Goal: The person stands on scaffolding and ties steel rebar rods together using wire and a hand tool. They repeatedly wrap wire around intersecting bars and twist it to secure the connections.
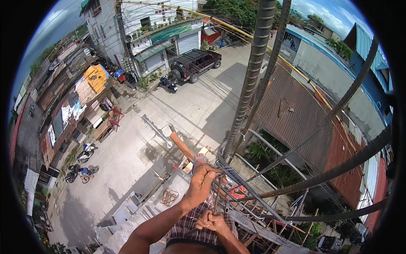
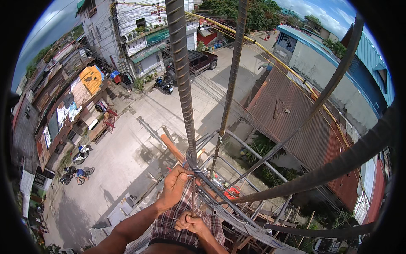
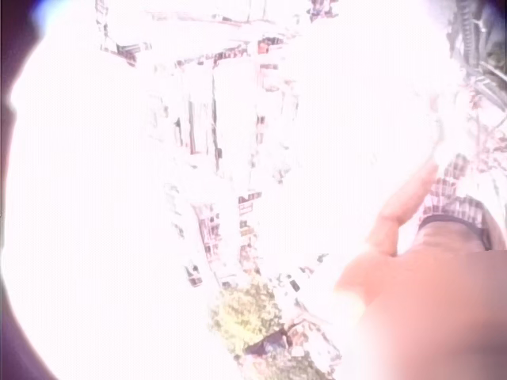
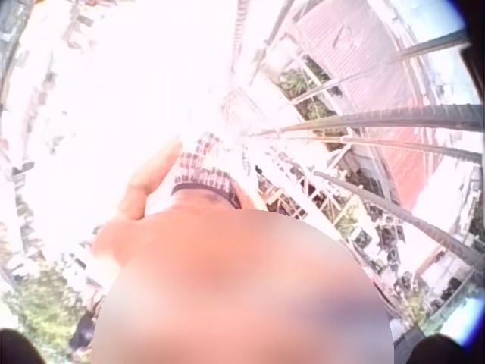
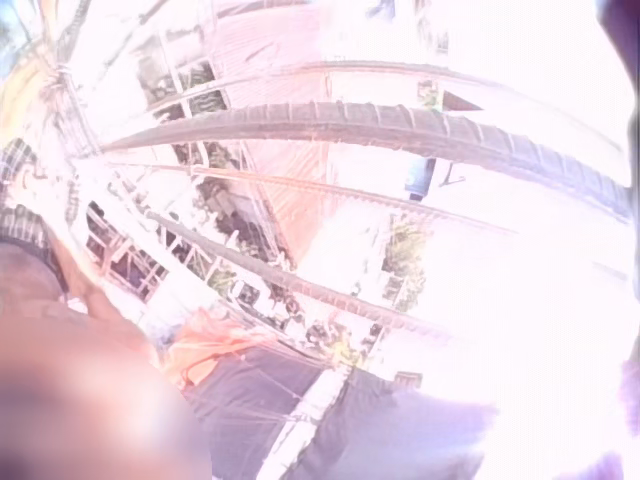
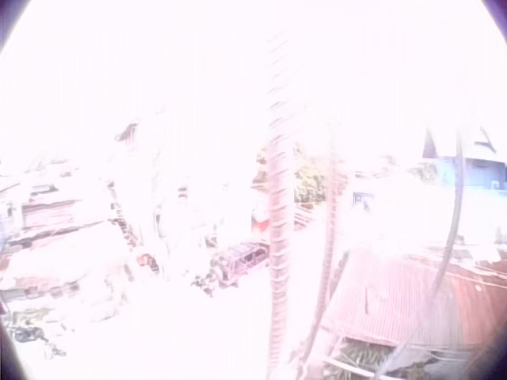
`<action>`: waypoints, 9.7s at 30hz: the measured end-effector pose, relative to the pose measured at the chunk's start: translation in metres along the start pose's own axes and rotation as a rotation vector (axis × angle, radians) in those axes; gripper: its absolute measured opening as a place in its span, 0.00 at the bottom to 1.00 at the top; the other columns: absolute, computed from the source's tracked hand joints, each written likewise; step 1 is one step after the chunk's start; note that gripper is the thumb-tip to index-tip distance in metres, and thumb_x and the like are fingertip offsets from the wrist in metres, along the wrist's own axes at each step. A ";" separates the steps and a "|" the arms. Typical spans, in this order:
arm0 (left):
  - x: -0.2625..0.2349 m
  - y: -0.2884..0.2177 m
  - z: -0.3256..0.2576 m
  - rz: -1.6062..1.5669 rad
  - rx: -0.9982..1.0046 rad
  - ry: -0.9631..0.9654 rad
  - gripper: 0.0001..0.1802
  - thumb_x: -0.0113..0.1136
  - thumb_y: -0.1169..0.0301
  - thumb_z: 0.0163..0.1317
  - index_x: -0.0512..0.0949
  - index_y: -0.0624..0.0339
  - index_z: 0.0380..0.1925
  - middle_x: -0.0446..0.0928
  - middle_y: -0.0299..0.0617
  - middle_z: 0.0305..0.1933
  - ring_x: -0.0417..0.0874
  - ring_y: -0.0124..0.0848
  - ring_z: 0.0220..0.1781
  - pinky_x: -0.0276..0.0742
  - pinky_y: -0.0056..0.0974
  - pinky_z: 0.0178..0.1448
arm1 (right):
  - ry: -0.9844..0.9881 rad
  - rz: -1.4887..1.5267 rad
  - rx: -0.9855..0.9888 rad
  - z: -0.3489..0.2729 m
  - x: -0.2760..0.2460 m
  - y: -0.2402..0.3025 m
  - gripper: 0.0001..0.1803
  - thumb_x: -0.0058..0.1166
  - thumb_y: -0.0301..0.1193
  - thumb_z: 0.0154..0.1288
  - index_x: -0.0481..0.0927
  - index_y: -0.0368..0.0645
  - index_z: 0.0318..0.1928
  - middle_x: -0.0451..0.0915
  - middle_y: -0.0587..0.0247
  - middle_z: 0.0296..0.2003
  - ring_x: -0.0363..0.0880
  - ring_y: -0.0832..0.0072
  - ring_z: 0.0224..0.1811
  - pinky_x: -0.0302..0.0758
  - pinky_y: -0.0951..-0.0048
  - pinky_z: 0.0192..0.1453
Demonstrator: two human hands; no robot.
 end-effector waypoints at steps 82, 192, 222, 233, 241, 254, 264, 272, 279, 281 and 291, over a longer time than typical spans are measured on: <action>-0.082 -0.131 -0.031 0.752 -0.107 -0.239 0.28 0.50 0.58 0.69 0.66 0.73 0.58 0.68 0.63 0.62 0.71 0.56 0.60 0.64 0.52 0.65 | -0.367 -1.048 -0.024 0.173 0.154 0.034 0.12 0.57 0.32 0.63 0.81 0.32 0.36 0.78 0.63 0.20 0.73 0.81 0.21 0.70 0.72 0.24; -0.074 -0.048 -0.130 -1.599 -1.816 0.909 0.29 0.40 0.41 0.69 0.68 0.59 0.38 0.59 0.29 0.16 0.57 0.15 0.08 0.53 0.22 0.10 | -0.471 -0.842 -0.493 0.084 0.070 0.170 0.50 0.72 0.58 0.42 0.72 0.41 0.61 0.74 0.60 0.55 0.68 0.66 0.62 0.61 0.61 0.65; -0.132 -0.146 -0.117 -0.295 -0.813 0.000 0.29 0.66 0.50 0.58 0.79 0.73 0.25 0.73 0.43 0.16 0.68 0.25 0.15 0.61 0.30 0.21 | -0.533 -0.760 -0.445 0.074 0.030 0.150 0.51 0.74 0.50 0.45 0.66 0.38 0.66 0.73 0.66 0.50 0.66 0.71 0.56 0.59 0.64 0.62; -0.144 -0.160 -0.095 0.821 0.132 -0.223 0.13 0.64 0.66 0.55 0.79 0.69 0.26 0.76 0.45 0.17 0.77 0.30 0.19 0.68 0.34 0.23 | -0.539 -0.926 -0.355 0.070 0.035 0.151 0.50 0.71 0.50 0.49 0.65 0.36 0.66 0.68 0.73 0.35 0.64 0.79 0.39 0.62 0.72 0.45; -0.181 0.000 -0.101 -0.154 -1.455 0.284 0.30 0.38 0.45 0.73 0.65 0.54 0.19 0.60 0.30 0.13 0.60 0.22 0.11 0.56 0.28 0.15 | -0.541 -0.988 -0.370 0.071 0.035 0.156 0.48 0.71 0.50 0.49 0.67 0.36 0.64 0.69 0.75 0.31 0.65 0.82 0.34 0.63 0.75 0.39; -0.158 -0.022 -0.085 1.169 -0.263 0.165 0.27 0.47 0.47 0.68 0.73 0.63 0.47 0.79 0.55 0.33 0.82 0.53 0.39 0.77 0.54 0.40 | -0.601 -0.922 -0.451 0.085 0.033 0.157 0.43 0.75 0.51 0.42 0.76 0.36 0.55 0.76 0.72 0.36 0.71 0.80 0.39 0.65 0.74 0.40; -0.159 -0.085 -0.057 0.675 -0.651 1.380 0.23 0.66 0.51 0.56 0.79 0.64 0.31 0.80 0.48 0.26 0.83 0.40 0.31 0.79 0.41 0.39 | -0.489 -0.527 -0.514 0.077 0.010 0.149 0.44 0.70 0.55 0.48 0.71 0.36 0.56 0.72 0.59 0.52 0.68 0.67 0.58 0.65 0.62 0.63; -0.153 -0.049 -0.171 -0.389 -1.282 0.922 0.21 0.65 0.65 0.56 0.80 0.56 0.50 0.79 0.49 0.45 0.77 0.35 0.44 0.71 0.37 0.51 | -0.517 -0.685 -0.501 0.081 0.013 0.155 0.45 0.69 0.51 0.50 0.67 0.36 0.61 0.72 0.62 0.52 0.67 0.70 0.58 0.64 0.65 0.62; -0.107 -0.103 -0.182 -0.723 -0.989 0.263 0.32 0.62 0.47 0.59 0.75 0.65 0.50 0.73 0.35 0.23 0.63 0.20 0.15 0.58 0.30 0.18 | -0.554 -0.705 -0.484 0.084 0.021 0.149 0.42 0.67 0.46 0.54 0.65 0.37 0.63 0.72 0.62 0.54 0.66 0.69 0.60 0.63 0.64 0.64; -0.124 -0.100 -0.144 -0.200 -0.879 0.680 0.16 0.63 0.64 0.64 0.81 0.62 0.46 0.77 0.34 0.24 0.72 0.19 0.25 0.68 0.31 0.30 | -0.556 -0.698 -0.484 0.083 0.021 0.149 0.41 0.66 0.45 0.55 0.64 0.37 0.63 0.72 0.62 0.55 0.66 0.69 0.61 0.62 0.64 0.65; -0.116 -0.108 -0.140 0.012 -0.746 0.672 0.14 0.62 0.72 0.59 0.81 0.59 0.45 0.81 0.43 0.47 0.80 0.34 0.51 0.76 0.39 0.57 | -0.569 -0.683 -0.530 0.086 0.049 0.141 0.38 0.63 0.38 0.61 0.61 0.38 0.66 0.71 0.61 0.57 0.66 0.67 0.65 0.61 0.62 0.69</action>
Point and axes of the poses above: each hand's wrist, its own z-axis towards the middle knuckle, its own x-axis out of the palm, y = z × x, the point moved 3 cm from there along z, towards the middle knuckle
